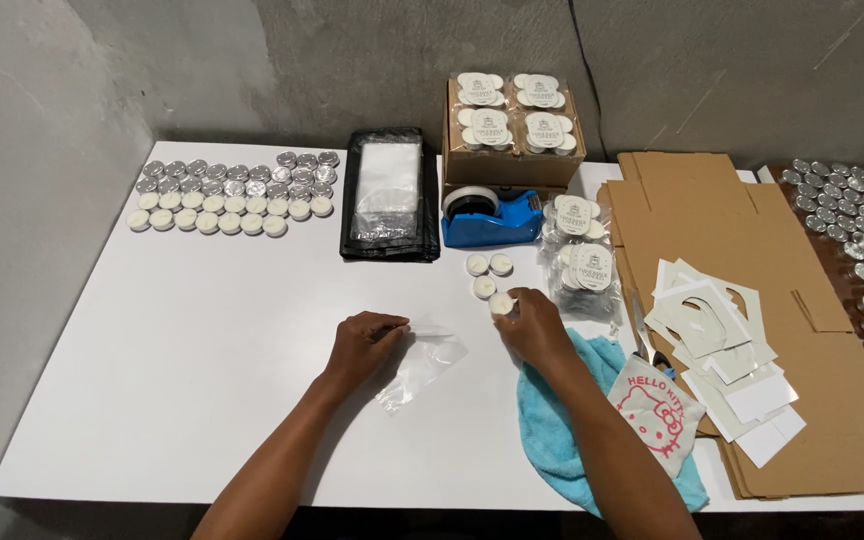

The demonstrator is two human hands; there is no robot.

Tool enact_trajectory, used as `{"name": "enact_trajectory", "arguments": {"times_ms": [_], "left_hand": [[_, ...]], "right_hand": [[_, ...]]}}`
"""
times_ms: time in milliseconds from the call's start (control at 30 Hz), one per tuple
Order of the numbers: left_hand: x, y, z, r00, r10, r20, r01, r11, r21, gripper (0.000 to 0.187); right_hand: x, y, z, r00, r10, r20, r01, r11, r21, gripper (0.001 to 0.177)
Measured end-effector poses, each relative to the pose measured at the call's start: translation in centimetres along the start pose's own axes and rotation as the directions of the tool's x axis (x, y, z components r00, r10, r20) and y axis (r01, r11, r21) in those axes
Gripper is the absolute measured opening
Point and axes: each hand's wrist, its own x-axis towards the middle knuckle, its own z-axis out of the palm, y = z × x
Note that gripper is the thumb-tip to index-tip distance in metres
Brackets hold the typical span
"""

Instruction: Cutting paper labels with scissors and packing small tea light candles into plastic bags.

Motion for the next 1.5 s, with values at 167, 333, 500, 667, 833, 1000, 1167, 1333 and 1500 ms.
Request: {"name": "enact_trajectory", "arguments": {"times_ms": [167,333,500,667,833,1000,1167,1333,1500], "left_hand": [[0.1,0.4,0.1,0.997,0.077,0.000,-0.077,0.997,0.006,0.016],[0.1,1.0,0.1,0.994,0.110,-0.013,-0.110,0.994,0.011,0.016],[0.3,1.5,0.0,0.990,0.137,0.017,-0.138,0.990,0.042,0.015],[0.4,2.0,0.0,0.989,0.144,0.033,-0.145,0.988,0.060,0.016],[0.2,2.4,0.0,0.987,0.155,0.042,-0.157,0.985,0.068,0.015],[0.3,2.6,0.0,0.986,0.160,0.046,-0.163,0.984,0.077,0.015],[0.3,2.4,0.0,0.981,0.189,0.042,-0.193,0.974,0.122,0.015],[0.1,3.4,0.4,0.991,0.134,0.015,-0.134,0.977,0.167,0.017],[0.4,2.6,0.5,0.973,0.232,0.021,-0.223,0.901,0.373,0.016]], "right_hand": [[-2.5,-2.3,-0.9,0.970,-0.187,0.154,0.184,0.982,0.032,0.050],[-2.3,-2.3,-0.4,0.933,-0.280,0.228,0.279,0.960,0.035,0.047],[-1.7,-1.9,-0.1,0.901,-0.304,0.308,0.304,0.952,0.050,0.048],[-2.1,-2.4,-0.3,0.875,-0.329,0.355,0.299,0.944,0.136,0.048],[-2.0,-2.8,-0.2,0.853,-0.337,0.400,0.290,0.941,0.174,0.047],[-2.0,-2.8,-0.1,0.854,-0.245,0.458,0.137,0.957,0.255,0.063],[-1.2,-0.9,0.9,0.863,-0.248,0.439,0.123,0.948,0.292,0.061],[3.4,2.7,3.2,0.995,0.057,0.078,-0.062,0.996,0.070,0.034],[3.2,-1.2,1.7,0.995,0.091,0.027,-0.089,0.994,-0.070,0.060]]}}
